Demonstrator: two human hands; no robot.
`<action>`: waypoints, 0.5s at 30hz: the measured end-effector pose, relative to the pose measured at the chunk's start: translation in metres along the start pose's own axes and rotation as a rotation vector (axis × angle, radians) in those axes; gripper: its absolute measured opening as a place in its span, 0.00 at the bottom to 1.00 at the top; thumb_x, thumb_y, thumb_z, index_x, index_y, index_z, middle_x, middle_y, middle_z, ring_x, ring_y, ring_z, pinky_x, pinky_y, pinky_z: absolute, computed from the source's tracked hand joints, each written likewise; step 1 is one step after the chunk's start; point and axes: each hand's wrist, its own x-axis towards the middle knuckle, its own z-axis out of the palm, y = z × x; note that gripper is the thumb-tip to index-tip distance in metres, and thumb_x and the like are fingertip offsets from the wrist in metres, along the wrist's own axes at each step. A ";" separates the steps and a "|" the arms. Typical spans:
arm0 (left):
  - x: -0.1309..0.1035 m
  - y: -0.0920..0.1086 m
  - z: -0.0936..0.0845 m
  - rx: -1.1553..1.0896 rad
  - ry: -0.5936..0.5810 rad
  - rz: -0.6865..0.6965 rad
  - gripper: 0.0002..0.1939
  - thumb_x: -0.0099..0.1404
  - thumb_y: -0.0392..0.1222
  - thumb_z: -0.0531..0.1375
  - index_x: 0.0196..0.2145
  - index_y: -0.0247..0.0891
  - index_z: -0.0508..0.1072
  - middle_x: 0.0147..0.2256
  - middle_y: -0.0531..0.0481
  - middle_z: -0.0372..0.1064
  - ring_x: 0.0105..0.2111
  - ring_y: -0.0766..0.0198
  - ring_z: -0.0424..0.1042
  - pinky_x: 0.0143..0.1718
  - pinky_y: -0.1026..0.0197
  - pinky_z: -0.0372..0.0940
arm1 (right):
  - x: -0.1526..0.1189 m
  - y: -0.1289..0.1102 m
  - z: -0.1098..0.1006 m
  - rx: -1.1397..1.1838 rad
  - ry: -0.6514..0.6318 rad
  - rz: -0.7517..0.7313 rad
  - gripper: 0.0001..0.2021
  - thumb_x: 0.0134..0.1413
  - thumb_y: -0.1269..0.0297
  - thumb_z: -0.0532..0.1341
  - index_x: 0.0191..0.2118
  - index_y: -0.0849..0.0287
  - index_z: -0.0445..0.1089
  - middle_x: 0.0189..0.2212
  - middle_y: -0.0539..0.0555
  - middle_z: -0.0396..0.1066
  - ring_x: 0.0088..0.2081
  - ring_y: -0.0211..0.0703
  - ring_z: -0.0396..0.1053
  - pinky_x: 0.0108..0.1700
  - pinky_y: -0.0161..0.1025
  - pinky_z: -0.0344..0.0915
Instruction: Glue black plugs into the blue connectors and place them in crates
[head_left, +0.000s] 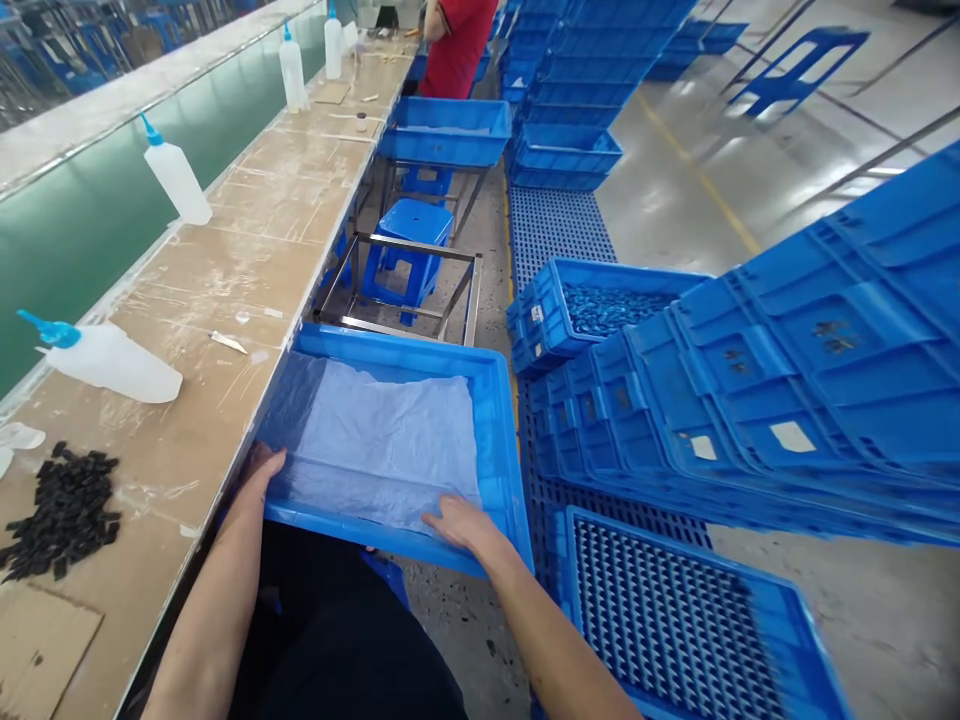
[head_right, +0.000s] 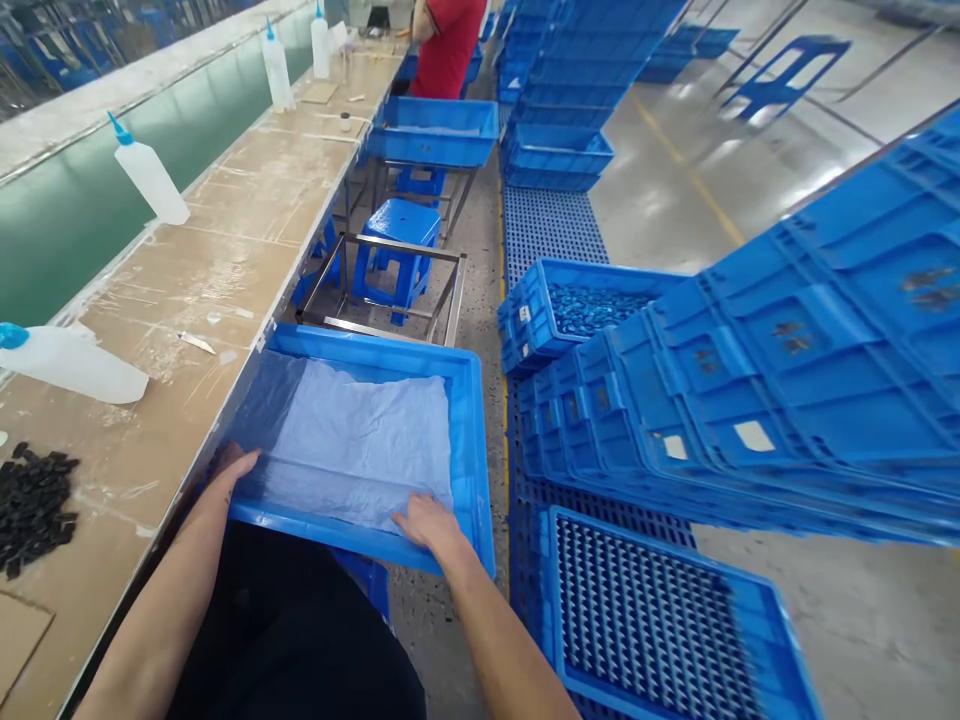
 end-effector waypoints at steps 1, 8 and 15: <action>-0.001 0.004 0.001 0.020 0.001 0.015 0.21 0.69 0.47 0.62 0.56 0.38 0.69 0.56 0.41 0.67 0.54 0.51 0.70 0.54 0.44 0.69 | 0.004 -0.002 -0.007 0.012 0.056 -0.023 0.28 0.59 0.50 0.59 0.57 0.67 0.71 0.58 0.69 0.69 0.58 0.63 0.69 0.58 0.49 0.65; 0.019 0.064 0.020 0.078 0.032 0.326 0.28 0.69 0.46 0.61 0.64 0.40 0.63 0.70 0.41 0.48 0.69 0.47 0.50 0.69 0.41 0.50 | 0.108 -0.034 -0.060 0.132 0.574 -0.015 0.32 0.68 0.54 0.47 0.71 0.67 0.49 0.72 0.66 0.44 0.72 0.57 0.42 0.69 0.50 0.48; 0.045 0.075 0.037 0.076 0.125 0.231 0.24 0.70 0.47 0.61 0.61 0.39 0.66 0.64 0.40 0.59 0.63 0.46 0.61 0.62 0.36 0.60 | 0.169 -0.008 -0.035 0.231 0.728 0.119 0.33 0.65 0.56 0.48 0.69 0.75 0.51 0.71 0.71 0.47 0.72 0.60 0.44 0.69 0.54 0.47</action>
